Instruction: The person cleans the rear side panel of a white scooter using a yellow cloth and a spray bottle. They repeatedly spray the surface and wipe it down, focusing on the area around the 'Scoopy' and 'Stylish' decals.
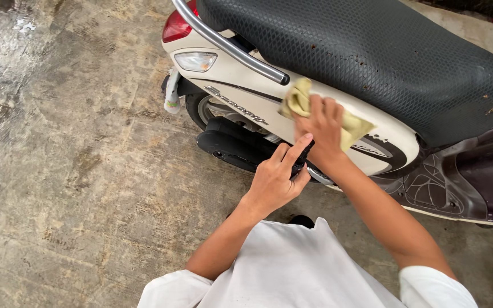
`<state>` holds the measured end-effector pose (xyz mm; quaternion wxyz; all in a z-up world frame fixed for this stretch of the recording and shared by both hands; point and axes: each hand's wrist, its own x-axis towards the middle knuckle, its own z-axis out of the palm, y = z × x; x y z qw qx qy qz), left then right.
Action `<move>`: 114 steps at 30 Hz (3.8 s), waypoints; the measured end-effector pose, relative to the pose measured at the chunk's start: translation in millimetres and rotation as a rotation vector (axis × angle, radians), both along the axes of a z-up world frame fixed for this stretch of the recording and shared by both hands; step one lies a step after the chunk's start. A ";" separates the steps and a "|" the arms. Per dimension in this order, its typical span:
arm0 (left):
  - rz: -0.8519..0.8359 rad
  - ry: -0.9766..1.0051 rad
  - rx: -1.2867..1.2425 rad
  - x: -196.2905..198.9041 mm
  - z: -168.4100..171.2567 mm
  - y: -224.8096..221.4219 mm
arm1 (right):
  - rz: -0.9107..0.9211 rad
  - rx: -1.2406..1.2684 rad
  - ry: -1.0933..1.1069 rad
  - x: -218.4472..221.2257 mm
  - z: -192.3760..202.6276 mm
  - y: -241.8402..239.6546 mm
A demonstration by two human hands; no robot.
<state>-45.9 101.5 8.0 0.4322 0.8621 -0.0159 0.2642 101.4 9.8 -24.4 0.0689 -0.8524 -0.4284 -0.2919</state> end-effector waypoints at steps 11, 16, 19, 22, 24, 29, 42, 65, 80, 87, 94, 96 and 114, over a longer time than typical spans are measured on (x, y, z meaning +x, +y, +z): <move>0.008 0.006 -0.006 -11.6 -4.9 6.9 | -0.015 -0.089 -0.004 2.6 13.0 -32.2; -0.021 0.019 -0.016 -16.8 -5.7 0.9 | 0.012 -0.076 0.043 9.3 -12.9 28.7; -0.024 0.027 0.004 -18.7 -9.6 -0.4 | 0.009 -0.058 -0.017 10.6 -20.1 26.5; -0.014 0.018 0.015 -24.1 -17.4 -0.5 | -0.004 -0.025 -0.053 7.5 -20.6 -27.2; -0.017 0.021 0.011 -24.7 -20.1 -2.4 | -0.046 -0.062 -0.009 2.3 -17.4 -63.3; -0.032 -0.031 0.010 -35.0 -18.5 -21.5 | -0.077 -0.001 -0.072 -1.2 -34.3 -26.5; 0.009 -0.026 0.074 -128.5 -92.5 -31.9 | -0.136 -0.012 -0.189 -9.1 -80.8 -91.5; -0.038 -0.114 0.044 -180.9 -102.9 30.1 | -0.114 0.082 -0.392 -38.6 -108.8 49.1; -0.101 -0.125 -0.030 -176.4 -124.9 -24.7 | -0.291 0.159 -0.196 -43.9 -155.3 -141.4; -0.057 -0.118 0.004 -181.4 -122.2 -84.5 | -0.076 0.215 -0.326 -45.1 -150.1 -141.4; -0.099 -0.139 0.027 -167.6 -108.3 -139.2 | -0.145 0.145 0.032 -65.3 -160.8 -234.5; -0.130 -0.196 0.033 -159.5 -101.2 -150.8 | -0.211 0.130 0.066 -66.3 -165.4 -240.2; -0.201 -0.260 0.034 -170.7 -92.2 -114.9 | -0.372 0.459 -0.117 -76.7 -224.2 -186.4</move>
